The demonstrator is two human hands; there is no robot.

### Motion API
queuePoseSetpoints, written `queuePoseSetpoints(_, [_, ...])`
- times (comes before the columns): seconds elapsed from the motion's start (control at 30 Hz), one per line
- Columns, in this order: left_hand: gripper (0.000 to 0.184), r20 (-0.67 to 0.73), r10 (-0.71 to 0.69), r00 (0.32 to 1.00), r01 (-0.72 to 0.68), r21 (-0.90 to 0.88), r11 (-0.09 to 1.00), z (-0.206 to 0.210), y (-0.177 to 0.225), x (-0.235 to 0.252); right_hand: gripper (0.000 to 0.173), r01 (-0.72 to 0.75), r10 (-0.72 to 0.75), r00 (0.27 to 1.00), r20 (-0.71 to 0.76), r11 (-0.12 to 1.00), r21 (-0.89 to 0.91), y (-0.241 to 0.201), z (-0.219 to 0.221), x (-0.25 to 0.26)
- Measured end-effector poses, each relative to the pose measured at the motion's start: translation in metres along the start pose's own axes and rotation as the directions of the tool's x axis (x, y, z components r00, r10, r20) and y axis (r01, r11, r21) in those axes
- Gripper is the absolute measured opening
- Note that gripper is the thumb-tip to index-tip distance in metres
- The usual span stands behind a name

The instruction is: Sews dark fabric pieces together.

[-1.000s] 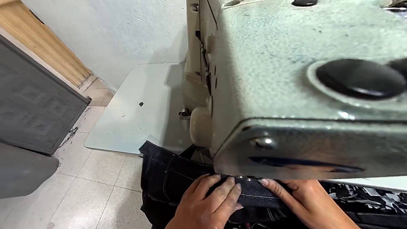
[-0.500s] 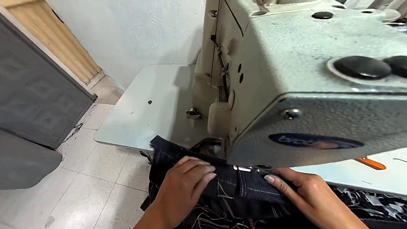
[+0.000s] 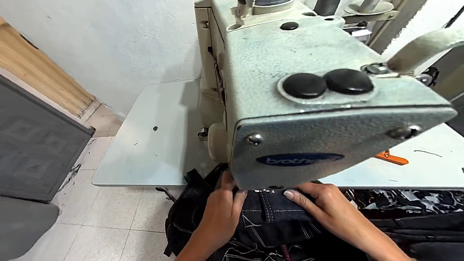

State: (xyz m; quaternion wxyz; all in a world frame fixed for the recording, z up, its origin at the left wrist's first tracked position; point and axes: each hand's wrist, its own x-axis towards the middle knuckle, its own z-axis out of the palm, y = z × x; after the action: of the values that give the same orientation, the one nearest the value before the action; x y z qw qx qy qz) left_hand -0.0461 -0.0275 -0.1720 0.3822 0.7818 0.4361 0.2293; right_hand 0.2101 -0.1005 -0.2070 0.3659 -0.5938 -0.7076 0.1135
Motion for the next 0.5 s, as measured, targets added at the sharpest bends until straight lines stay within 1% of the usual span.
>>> queuePoseSetpoints(0.03, [0.035,-0.083,0.073,0.994,-0.074,-0.002,0.997,0.004,-0.004,0.001,0.053,0.005,-0.005,1.0,-0.029,1.0,0.006,0.001,0.001,0.003])
queuePoseSetpoints(0.1, [0.027,-0.242,0.2,0.949,-0.198,0.036,0.98,0.011,-0.01,0.008,0.049,0.027,-0.031,0.993,-0.11,0.999,-0.032,0.001,0.002,0.016])
queuePoseSetpoints(0.13, [0.024,-0.295,0.22,0.93,-0.207,0.076,0.975,0.013,-0.011,0.013,0.044,0.033,-0.043,0.988,-0.149,0.997,-0.069,0.0,0.003,0.024])
queuePoseSetpoints(0.17, [0.02,-0.317,0.197,0.928,-0.175,0.098,0.98,0.014,-0.011,0.019,0.038,0.024,-0.046,0.981,-0.191,0.993,-0.114,-0.002,0.004,0.032])
queuePoseSetpoints(0.23, [0.016,-0.232,0.043,0.972,-0.036,0.036,0.999,0.008,-0.009,0.031,0.033,-0.01,-0.032,0.972,-0.233,0.984,-0.177,-0.007,0.006,0.045])
queuePoseSetpoints(0.27, [0.017,-0.168,0.005,0.986,-0.004,0.002,1.0,0.002,-0.009,0.036,0.032,-0.014,-0.033,0.971,-0.238,0.981,-0.193,-0.006,0.005,0.049])
queuePoseSetpoints(0.3, [0.019,-0.102,0.003,0.995,-0.006,-0.032,0.999,-0.004,-0.009,0.039,0.031,-0.009,-0.035,0.974,-0.226,0.982,-0.191,-0.005,0.002,0.051])
queuePoseSetpoints(0.33, [0.019,-0.058,0.042,0.997,-0.044,-0.036,0.998,-0.009,-0.008,0.038,0.029,0.004,-0.038,0.979,-0.2,0.986,-0.166,-0.004,-0.001,0.051])
queuePoseSetpoints(0.4, [0.016,-0.035,0.157,0.987,-0.155,0.043,0.987,-0.013,-0.007,0.033,0.032,0.043,-0.061,0.986,-0.157,0.992,-0.119,0.001,-0.004,0.045])
queuePoseSetpoints(0.47, [0.015,-0.083,0.279,0.957,-0.265,0.151,0.952,-0.007,-0.013,0.027,0.038,0.049,-0.06,0.989,-0.138,0.996,-0.077,0.003,-0.003,0.038])
queuePoseSetpoints(0.5, [0.014,-0.137,0.342,0.929,-0.312,0.2,0.929,-0.002,-0.017,0.028,0.038,0.05,-0.061,0.988,-0.145,0.996,-0.076,0.003,-0.002,0.036])
